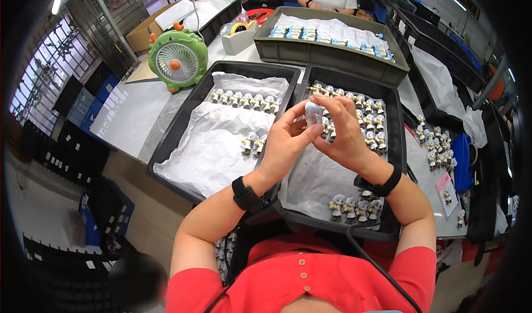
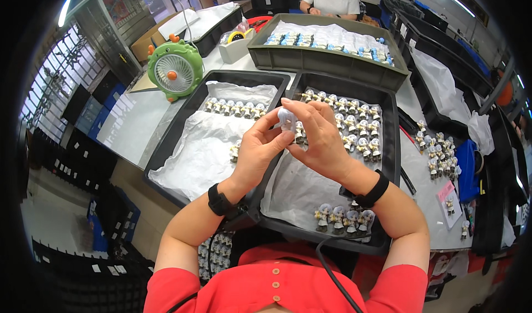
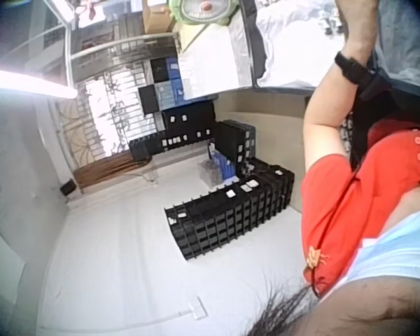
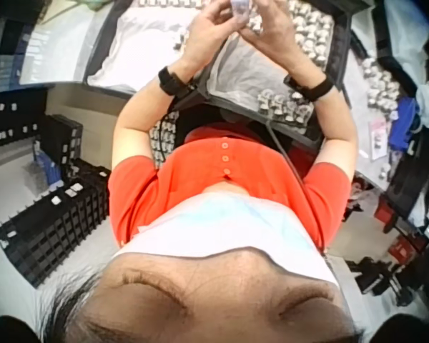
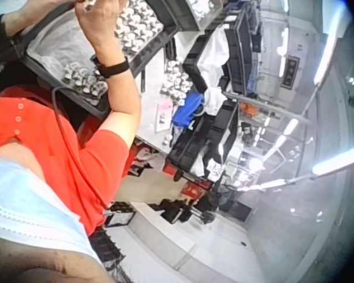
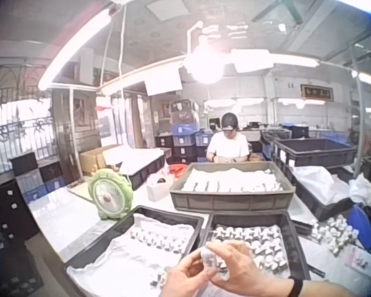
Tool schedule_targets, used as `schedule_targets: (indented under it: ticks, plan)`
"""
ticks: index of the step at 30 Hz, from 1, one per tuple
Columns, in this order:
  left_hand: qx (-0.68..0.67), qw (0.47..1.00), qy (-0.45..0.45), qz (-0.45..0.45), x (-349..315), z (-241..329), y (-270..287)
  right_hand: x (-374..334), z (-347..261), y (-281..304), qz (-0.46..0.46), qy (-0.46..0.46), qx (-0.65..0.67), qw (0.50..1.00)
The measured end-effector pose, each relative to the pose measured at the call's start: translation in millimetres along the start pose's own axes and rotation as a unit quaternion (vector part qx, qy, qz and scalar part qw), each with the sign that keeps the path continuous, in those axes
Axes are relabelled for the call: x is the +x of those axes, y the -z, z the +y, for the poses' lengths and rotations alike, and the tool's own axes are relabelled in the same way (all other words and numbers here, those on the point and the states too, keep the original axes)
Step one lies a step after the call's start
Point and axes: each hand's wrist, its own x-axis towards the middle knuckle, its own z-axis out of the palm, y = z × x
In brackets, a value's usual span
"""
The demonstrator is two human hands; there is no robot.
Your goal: The person picks up small cylindrical components from a tray and assembles them by hand, twisting parts together. They place the assembled units into a second tray lined with white paper. The process is repeated continuously throughout the clip.
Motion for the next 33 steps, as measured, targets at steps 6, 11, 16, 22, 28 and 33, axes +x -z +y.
schedule_targets:
  ticks: [6, 11, 16, 22, 28, 33]
  plan:
    - [-0.031, 0.999, 0.020, -0.015, 1, -1, -1, -3, 1, -5, -0.003, -0.007, 0.071, 0.997]
    - [-0.165, 0.982, 0.064, -0.064, 4, 4, 5, 1, -5, 1, -0.011, -0.040, 0.097, 0.994]
    - [-0.232, 0.965, 0.069, -0.101, 8, 0, 8, -4, -1, -2, -0.020, -0.111, 0.175, 0.978]
    - [-0.231, 0.965, 0.076, -0.102, 9, -3, 10, -6, 2, -3, -0.037, -0.136, 0.199, 0.970]
    - [-0.233, 0.964, 0.080, -0.104, 9, -3, 11, -5, 1, -2, -0.041, -0.149, 0.216, 0.964]
    - [-0.236, 0.965, 0.079, -0.087, 9, -5, 10, -8, 1, -3, -0.036, -0.160, 0.201, 0.966]
